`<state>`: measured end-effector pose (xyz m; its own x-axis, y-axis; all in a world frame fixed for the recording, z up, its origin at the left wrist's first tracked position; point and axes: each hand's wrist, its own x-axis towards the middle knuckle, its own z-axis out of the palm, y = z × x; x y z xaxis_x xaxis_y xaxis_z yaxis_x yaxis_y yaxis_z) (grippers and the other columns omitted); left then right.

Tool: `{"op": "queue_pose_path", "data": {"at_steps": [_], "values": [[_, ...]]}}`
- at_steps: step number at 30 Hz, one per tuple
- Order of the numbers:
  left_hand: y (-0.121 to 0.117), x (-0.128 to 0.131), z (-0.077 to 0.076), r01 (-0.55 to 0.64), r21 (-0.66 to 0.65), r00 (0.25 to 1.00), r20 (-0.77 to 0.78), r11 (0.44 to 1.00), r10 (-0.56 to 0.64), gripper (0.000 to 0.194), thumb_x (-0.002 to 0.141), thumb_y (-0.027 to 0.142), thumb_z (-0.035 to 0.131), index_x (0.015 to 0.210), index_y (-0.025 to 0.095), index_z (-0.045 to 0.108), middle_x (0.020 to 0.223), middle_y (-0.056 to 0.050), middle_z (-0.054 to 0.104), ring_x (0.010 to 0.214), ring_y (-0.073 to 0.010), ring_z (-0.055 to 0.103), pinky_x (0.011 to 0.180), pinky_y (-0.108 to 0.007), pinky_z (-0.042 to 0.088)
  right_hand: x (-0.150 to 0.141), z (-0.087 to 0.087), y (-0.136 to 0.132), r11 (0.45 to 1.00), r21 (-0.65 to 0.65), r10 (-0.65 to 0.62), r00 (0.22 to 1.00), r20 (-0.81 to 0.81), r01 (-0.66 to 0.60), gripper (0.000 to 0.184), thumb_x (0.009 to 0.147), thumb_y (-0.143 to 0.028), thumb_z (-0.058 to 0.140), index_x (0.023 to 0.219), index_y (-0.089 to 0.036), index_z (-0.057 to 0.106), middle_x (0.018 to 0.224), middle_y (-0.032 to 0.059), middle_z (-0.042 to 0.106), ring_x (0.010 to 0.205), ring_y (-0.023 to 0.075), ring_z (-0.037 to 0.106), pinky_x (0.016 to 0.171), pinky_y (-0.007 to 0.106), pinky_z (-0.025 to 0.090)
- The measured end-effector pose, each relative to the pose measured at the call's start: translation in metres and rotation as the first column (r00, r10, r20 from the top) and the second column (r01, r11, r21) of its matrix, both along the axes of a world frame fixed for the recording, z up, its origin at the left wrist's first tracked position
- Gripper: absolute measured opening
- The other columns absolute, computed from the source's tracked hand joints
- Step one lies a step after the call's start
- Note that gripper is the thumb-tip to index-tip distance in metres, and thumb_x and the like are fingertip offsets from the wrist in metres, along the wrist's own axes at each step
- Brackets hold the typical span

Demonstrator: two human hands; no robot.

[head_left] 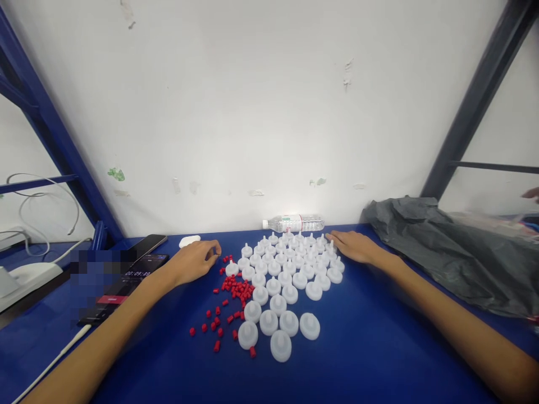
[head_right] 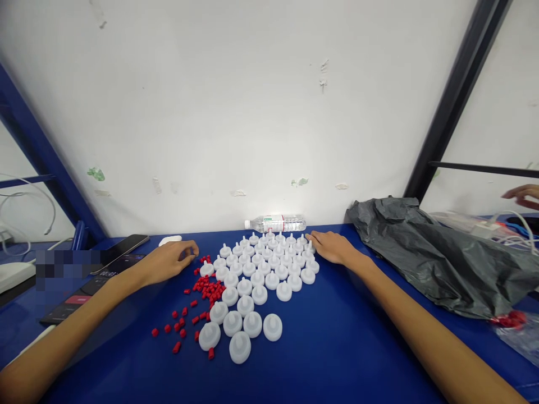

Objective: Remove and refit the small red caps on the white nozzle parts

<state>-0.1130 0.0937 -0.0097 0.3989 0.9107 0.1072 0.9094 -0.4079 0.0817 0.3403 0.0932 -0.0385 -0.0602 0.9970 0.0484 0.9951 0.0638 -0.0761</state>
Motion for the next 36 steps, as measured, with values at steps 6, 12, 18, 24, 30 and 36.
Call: {"op": "queue_pose_path", "data": {"at_steps": [6, 12, 18, 24, 30, 36], "values": [[-0.005, 0.008, 0.001, 0.038, -0.023, 0.998, 0.054, 0.999, -0.037, 0.027, 0.088, 0.043, 0.050, 0.100, 0.025, 0.065, 0.085, -0.001, 0.073, 0.076, -0.0206, 0.065, 0.065, -0.030, 0.043, -0.001, 0.001, -0.001, 1.000, -0.001, -0.006, 1.000, 0.003, 0.006, 0.058, 0.101, -0.057, 0.017, 0.111, -0.023, 0.063, 0.108, 0.0113, 0.072, 0.101, 0.0332, 0.067, 0.084, 0.042, 0.047], [-0.009, 0.012, -0.001, 0.085, -0.006, 0.994, 0.073, 0.996, -0.085, 0.026, 0.090, 0.041, 0.048, 0.096, 0.024, 0.067, 0.086, -0.003, 0.072, 0.078, -0.0215, 0.065, 0.066, -0.030, 0.043, 0.000, 0.001, 0.000, 1.000, -0.006, 0.001, 1.000, 0.004, -0.001, 0.057, 0.101, -0.056, 0.018, 0.109, -0.022, 0.064, 0.108, 0.0116, 0.072, 0.102, 0.0325, 0.067, 0.085, 0.041, 0.046], [-0.010, 0.011, 0.000, 0.058, 0.080, 0.992, 0.108, 0.995, -0.067, 0.019, 0.085, 0.033, 0.050, 0.089, 0.022, 0.065, 0.088, -0.004, 0.073, 0.079, -0.0234, 0.065, 0.066, -0.032, 0.043, -0.001, 0.001, 0.000, 1.000, -0.007, 0.000, 1.000, 0.006, 0.000, 0.059, 0.101, -0.056, 0.018, 0.115, -0.022, 0.064, 0.110, 0.0123, 0.072, 0.102, 0.0326, 0.067, 0.085, 0.041, 0.047], [-0.016, 0.015, 0.011, 0.081, 0.151, 0.977, 0.181, 0.985, -0.109, 0.024, 0.088, 0.033, 0.049, 0.097, 0.021, 0.067, 0.094, -0.003, 0.073, 0.074, -0.0192, 0.064, 0.070, -0.031, 0.046, 0.000, 0.000, 0.000, 1.000, -0.007, -0.005, 1.000, 0.013, 0.005, 0.058, 0.101, -0.056, 0.018, 0.113, -0.023, 0.064, 0.110, 0.0121, 0.071, 0.102, 0.0338, 0.067, 0.083, 0.042, 0.047], [-0.021, 0.019, 0.016, 0.123, 0.158, 0.948, 0.273, 0.980, -0.164, 0.030, 0.096, 0.041, 0.046, 0.101, 0.024, 0.070, 0.102, -0.001, 0.073, 0.079, -0.0171, 0.064, 0.071, -0.029, 0.047, 0.001, -0.001, 0.002, 1.000, -0.005, -0.007, 1.000, 0.019, 0.007, 0.059, 0.101, -0.056, 0.018, 0.116, -0.021, 0.063, 0.113, 0.0138, 0.071, 0.103, 0.0343, 0.067, 0.084, 0.042, 0.047], [-0.027, 0.022, 0.019, 0.186, 0.088, 0.935, 0.292, 0.979, -0.204, 0.031, 0.095, 0.044, 0.049, 0.093, 0.024, 0.073, 0.096, -0.002, 0.073, 0.082, -0.0180, 0.064, 0.069, -0.028, 0.046, 0.002, -0.002, 0.003, 1.000, -0.005, -0.001, 1.000, 0.022, 0.001, 0.059, 0.101, -0.057, 0.018, 0.114, -0.021, 0.064, 0.111, 0.0131, 0.071, 0.103, 0.0331, 0.067, 0.084, 0.041, 0.047]]}}
